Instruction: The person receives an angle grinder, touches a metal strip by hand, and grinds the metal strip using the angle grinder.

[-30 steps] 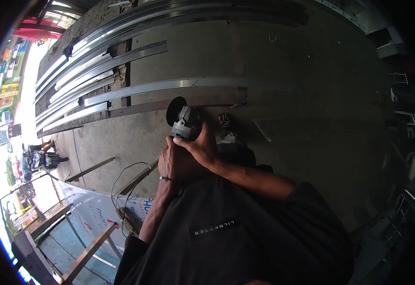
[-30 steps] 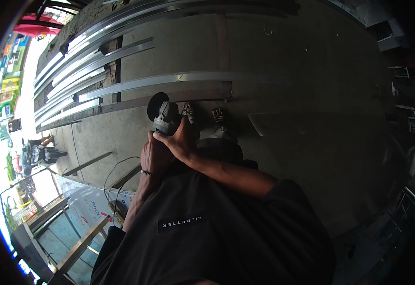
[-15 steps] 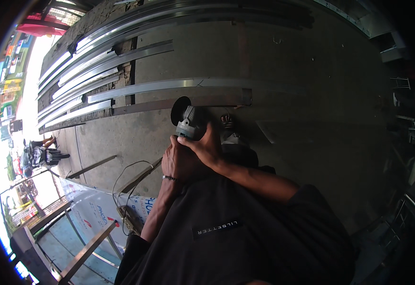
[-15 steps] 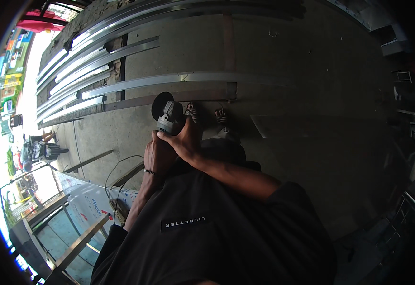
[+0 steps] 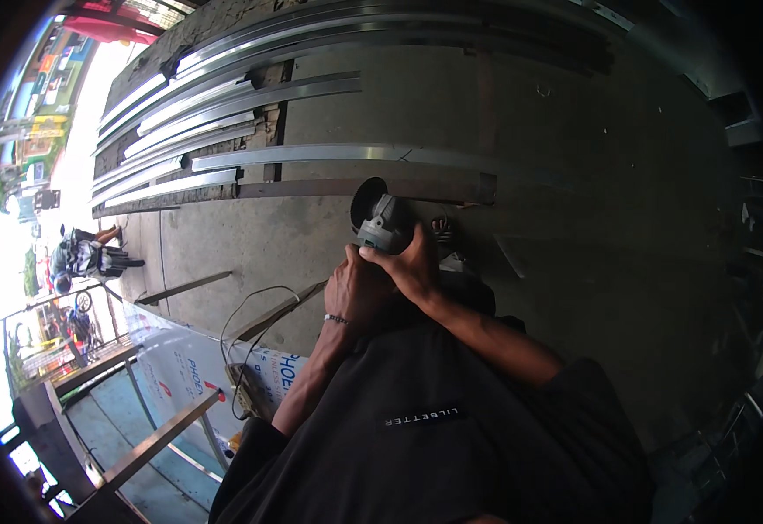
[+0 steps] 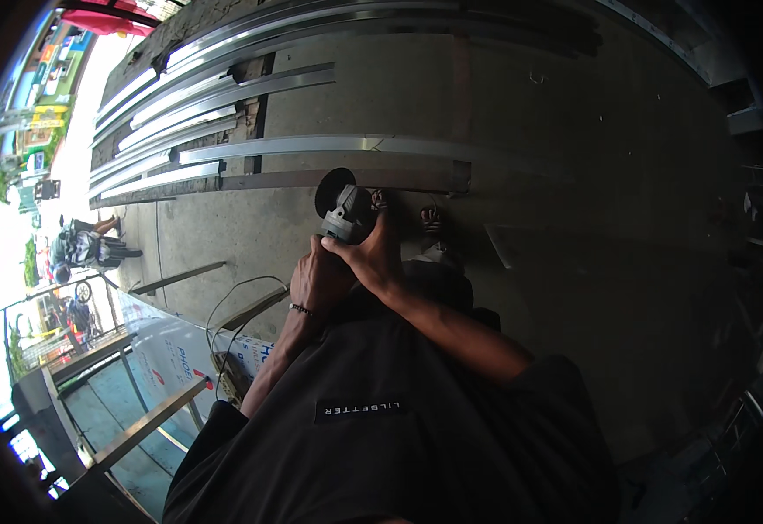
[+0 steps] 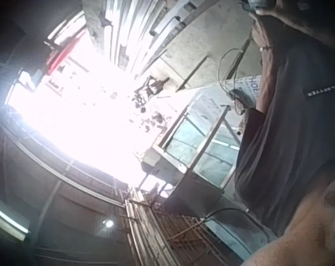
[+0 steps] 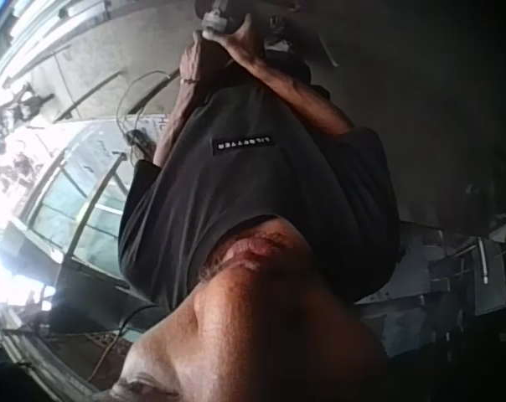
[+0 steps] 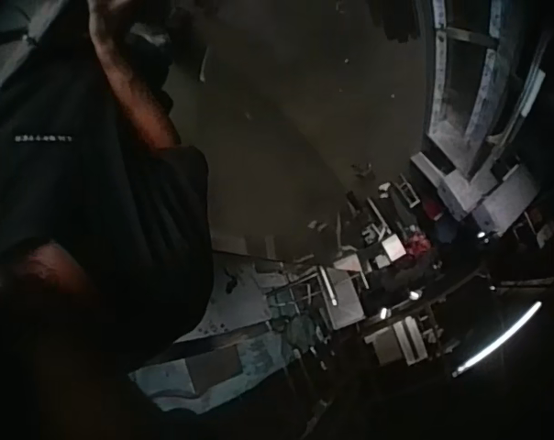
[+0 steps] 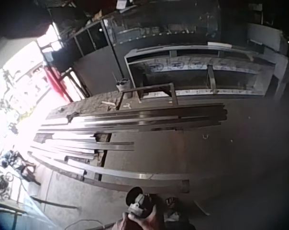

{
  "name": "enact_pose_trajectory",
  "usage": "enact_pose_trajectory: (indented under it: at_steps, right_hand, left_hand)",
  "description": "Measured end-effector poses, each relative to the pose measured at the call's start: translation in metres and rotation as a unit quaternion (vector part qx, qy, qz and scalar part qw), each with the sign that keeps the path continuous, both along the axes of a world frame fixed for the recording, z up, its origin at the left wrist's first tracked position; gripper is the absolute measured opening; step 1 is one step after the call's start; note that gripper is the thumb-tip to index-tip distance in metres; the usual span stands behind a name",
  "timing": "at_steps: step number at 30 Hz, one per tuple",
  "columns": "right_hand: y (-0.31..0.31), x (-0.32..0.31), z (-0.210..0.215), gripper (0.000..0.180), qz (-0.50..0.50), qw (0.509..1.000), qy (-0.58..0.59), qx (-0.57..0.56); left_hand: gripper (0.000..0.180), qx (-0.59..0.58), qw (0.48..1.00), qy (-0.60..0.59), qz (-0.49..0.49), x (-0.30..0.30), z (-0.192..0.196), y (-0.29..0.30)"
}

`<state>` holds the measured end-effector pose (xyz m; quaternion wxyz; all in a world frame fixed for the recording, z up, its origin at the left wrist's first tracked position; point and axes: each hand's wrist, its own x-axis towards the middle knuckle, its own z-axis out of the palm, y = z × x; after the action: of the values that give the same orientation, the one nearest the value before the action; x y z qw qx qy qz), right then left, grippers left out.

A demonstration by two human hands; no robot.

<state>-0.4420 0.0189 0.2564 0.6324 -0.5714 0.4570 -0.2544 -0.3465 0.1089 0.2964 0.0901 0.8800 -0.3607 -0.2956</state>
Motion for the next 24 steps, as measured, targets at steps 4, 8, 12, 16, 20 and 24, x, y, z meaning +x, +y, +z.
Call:
enact_pose_trajectory:
  at_steps: [4, 8, 12, 16, 20, 24]
  right_hand:
    - [-0.004, -0.004, -0.005, 0.090, 0.029, 0.998, 0.036, -0.030]
    - [-0.011, -0.006, 0.000, 0.091, 0.071, 0.978, 0.117, -0.158]
    - [-0.014, -0.007, 0.005, 0.095, 0.122, 0.970, 0.145, -0.151]
    - [-0.014, -0.009, 0.007, 0.099, 0.132, 0.973, 0.151, -0.111]
    - [-0.008, -0.007, -0.011, 0.090, 0.124, 0.979, 0.134, -0.090]
    - [-0.010, -0.006, -0.029, 0.078, 0.136, 0.988, 0.035, -0.064]
  left_hand:
    - [0.060, 0.001, 1.000, 0.005, 0.002, -0.002, 0.005, -0.003]
    - [0.055, -0.010, 1.000, -0.002, -0.001, -0.003, 0.005, -0.001]
    - [0.050, -0.004, 1.000, 0.008, 0.006, -0.005, 0.007, 0.000]
    - [0.048, -0.005, 1.000, -0.007, 0.016, -0.002, 0.007, 0.000]
    - [0.049, -0.015, 1.000, -0.012, 0.006, -0.003, 0.006, 0.001]
    - [0.049, -0.023, 1.000, -0.010, -0.005, -0.004, 0.000, 0.003]
